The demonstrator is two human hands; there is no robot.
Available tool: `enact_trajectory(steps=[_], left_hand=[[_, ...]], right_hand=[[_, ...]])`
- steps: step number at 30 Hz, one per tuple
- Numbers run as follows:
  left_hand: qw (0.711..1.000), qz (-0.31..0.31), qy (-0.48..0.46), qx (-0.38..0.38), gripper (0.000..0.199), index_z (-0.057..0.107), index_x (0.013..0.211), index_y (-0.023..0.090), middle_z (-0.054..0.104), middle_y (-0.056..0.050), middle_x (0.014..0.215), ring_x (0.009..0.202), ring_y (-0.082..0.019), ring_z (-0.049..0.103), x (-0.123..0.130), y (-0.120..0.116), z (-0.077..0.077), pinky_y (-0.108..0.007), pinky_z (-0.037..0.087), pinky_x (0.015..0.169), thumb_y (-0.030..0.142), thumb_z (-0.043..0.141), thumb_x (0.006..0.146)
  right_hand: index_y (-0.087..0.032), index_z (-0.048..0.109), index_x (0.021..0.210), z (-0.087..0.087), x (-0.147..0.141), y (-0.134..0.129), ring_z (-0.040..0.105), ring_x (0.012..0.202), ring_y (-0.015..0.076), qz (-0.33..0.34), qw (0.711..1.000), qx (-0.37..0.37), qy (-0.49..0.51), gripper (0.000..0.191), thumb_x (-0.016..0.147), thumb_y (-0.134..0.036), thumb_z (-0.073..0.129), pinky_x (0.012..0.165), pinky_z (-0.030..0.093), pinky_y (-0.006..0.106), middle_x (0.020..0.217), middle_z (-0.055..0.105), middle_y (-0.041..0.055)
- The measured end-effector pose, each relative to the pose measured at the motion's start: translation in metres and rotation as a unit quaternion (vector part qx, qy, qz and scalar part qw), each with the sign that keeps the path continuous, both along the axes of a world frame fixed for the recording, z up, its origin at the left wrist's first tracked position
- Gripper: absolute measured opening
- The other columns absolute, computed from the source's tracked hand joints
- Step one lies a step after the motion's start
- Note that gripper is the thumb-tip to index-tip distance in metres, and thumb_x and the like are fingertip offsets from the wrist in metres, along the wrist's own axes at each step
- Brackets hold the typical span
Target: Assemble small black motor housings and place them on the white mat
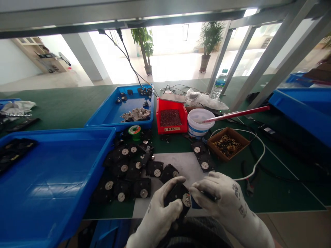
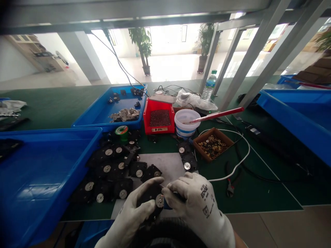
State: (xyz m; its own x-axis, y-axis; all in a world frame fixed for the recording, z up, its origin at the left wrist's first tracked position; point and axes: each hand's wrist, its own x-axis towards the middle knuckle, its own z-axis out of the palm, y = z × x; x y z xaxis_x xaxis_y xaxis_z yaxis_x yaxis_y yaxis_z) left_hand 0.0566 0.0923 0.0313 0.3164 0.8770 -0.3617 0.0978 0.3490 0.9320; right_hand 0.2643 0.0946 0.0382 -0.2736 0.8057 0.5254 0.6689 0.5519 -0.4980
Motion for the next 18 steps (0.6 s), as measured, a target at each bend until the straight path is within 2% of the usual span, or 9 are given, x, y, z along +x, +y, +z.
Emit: enact_trajectory(steps=[3,7,9,12,15,18], left_hand=[[1.0,0.01,0.003,0.001,0.057,0.069,0.133,0.019,0.075,-0.005,0.105,0.097,-0.027,0.069,0.001,-0.001,0.002,-0.031,0.056,0.082,0.024,0.063,0.077],[1.0,0.012,-0.009,-0.004,0.055,0.068,0.135,0.019,0.075,-0.005,0.098,0.102,-0.029,0.069,0.0,-0.003,0.0,-0.033,0.056,0.086,0.029,0.066,0.08],[1.0,0.02,-0.009,0.014,0.054,0.069,0.133,0.018,0.076,-0.006,0.106,0.112,-0.031,0.067,0.0,-0.003,-0.001,-0.034,0.054,0.095,0.03,0.067,0.08],[1.0,0.019,-0.012,0.019,0.054,0.07,0.133,0.019,0.076,-0.007,0.12,0.117,-0.032,0.067,-0.001,-0.003,-0.004,-0.036,0.053,0.1,0.028,0.067,0.08],[0.999,0.023,-0.032,0.016,0.056,0.069,0.135,0.02,0.076,-0.008,0.125,0.123,-0.034,0.065,-0.002,-0.004,-0.006,-0.038,0.052,0.104,0.032,0.071,0.08],[0.997,0.042,-0.057,-0.018,0.06,0.064,0.141,0.022,0.071,-0.01,0.136,0.117,-0.033,0.068,-0.005,-0.007,-0.007,-0.036,0.056,0.095,0.039,0.072,0.084]], right_hand=[[-0.022,0.069,0.071,-0.001,0.0,0.0,0.059,0.057,0.0141,0.0,1.0,0.003,-0.01,0.025,0.096,-0.024,0.071,0.064,0.04,0.03,0.063,0.069,-0.0038],[-0.022,0.068,0.07,-0.001,0.0,-0.001,0.058,0.058,0.0142,-0.004,1.0,0.007,-0.014,0.026,0.096,-0.024,0.072,0.065,0.04,0.03,0.063,0.069,-0.0042],[-0.022,0.069,0.071,0.0,-0.001,-0.002,0.059,0.058,0.0143,-0.002,1.0,0.001,-0.014,0.025,0.096,-0.024,0.072,0.064,0.041,0.03,0.063,0.069,-0.0039],[-0.023,0.07,0.072,0.0,-0.002,-0.002,0.061,0.058,0.0145,0.0,1.0,-0.006,-0.009,0.025,0.097,-0.026,0.071,0.063,0.042,0.03,0.063,0.069,-0.0039],[-0.023,0.074,0.082,-0.005,0.002,-0.002,0.068,0.064,0.015,-0.025,1.0,-0.003,0.014,0.026,0.102,-0.038,0.066,0.065,0.048,0.029,0.072,0.075,-0.002],[-0.02,0.076,0.097,-0.018,0.011,-0.001,0.073,0.073,0.0187,-0.088,0.996,0.011,-0.013,0.042,0.106,-0.056,0.055,0.065,0.053,0.031,0.083,0.079,0.0041]])
